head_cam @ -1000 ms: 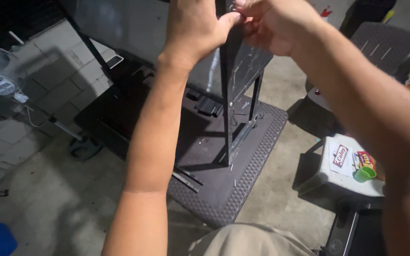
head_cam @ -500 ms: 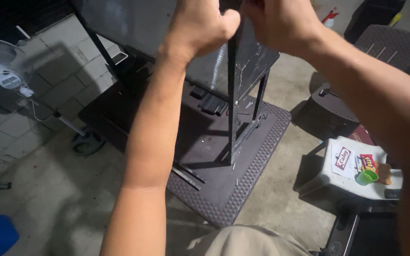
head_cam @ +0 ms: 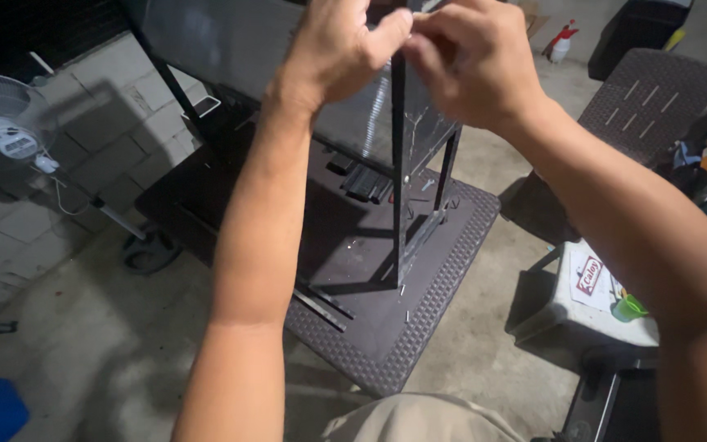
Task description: The person is assembling a metal frame, likely a table or stand, by hand-tightening screws into the corners. They move around the structure to access different sides and secure the joints.
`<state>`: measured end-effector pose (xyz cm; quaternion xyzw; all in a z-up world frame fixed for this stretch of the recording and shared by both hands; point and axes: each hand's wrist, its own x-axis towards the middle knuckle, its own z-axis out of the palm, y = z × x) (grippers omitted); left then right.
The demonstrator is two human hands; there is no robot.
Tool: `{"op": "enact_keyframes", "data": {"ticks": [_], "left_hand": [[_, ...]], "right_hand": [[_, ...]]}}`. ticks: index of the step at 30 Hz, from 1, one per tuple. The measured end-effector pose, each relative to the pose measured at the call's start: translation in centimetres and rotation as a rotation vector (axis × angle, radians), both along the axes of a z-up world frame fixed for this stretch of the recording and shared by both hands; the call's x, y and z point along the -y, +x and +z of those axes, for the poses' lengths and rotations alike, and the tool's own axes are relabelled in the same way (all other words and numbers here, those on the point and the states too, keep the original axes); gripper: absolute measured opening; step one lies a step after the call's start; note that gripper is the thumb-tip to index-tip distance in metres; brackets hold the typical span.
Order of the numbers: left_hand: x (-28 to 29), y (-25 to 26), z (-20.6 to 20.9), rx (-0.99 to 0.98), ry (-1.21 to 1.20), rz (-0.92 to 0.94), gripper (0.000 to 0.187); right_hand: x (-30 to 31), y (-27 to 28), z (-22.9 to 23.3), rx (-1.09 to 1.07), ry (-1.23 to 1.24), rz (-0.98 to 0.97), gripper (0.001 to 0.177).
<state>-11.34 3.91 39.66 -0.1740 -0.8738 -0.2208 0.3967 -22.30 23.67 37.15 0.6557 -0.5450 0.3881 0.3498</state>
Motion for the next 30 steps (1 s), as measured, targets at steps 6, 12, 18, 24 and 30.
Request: {"op": "enact_keyframes", "data": {"ticks": [6, 12, 18, 24, 30], "left_hand": [[-0.2, -0.3, -0.3, -0.053, 0.0, -0.024, 0.028], [-0.8, -0.4, 0.0, -0.02, 0.028, 0.067, 0.026], [-1.2, -0.3, -0.3, -0.083, 0.015, 0.18, 0.026], [-1.1, -0.8, -1.1, -0.228, -0.093, 0.226, 0.033], [-0.9, -1.2, -1.9, -0.215, -0.086, 0.243, 0.027]], "right_hand": [[1.9, 0.1, 0.0, 0.82, 0.068, 0.309, 0.022], [1.6, -1.2, 1.4, 1.395, 0.383, 0.364, 0.019], [2.5, -3.5, 0.0, 0.788, 0.371, 0.225, 0.021], [1.0, -4.4, 0.7, -0.536, 0.025, -0.378, 0.009], [1.2, -4.0, 0.4, -0.198, 0.041, -0.306, 0.007]]}}
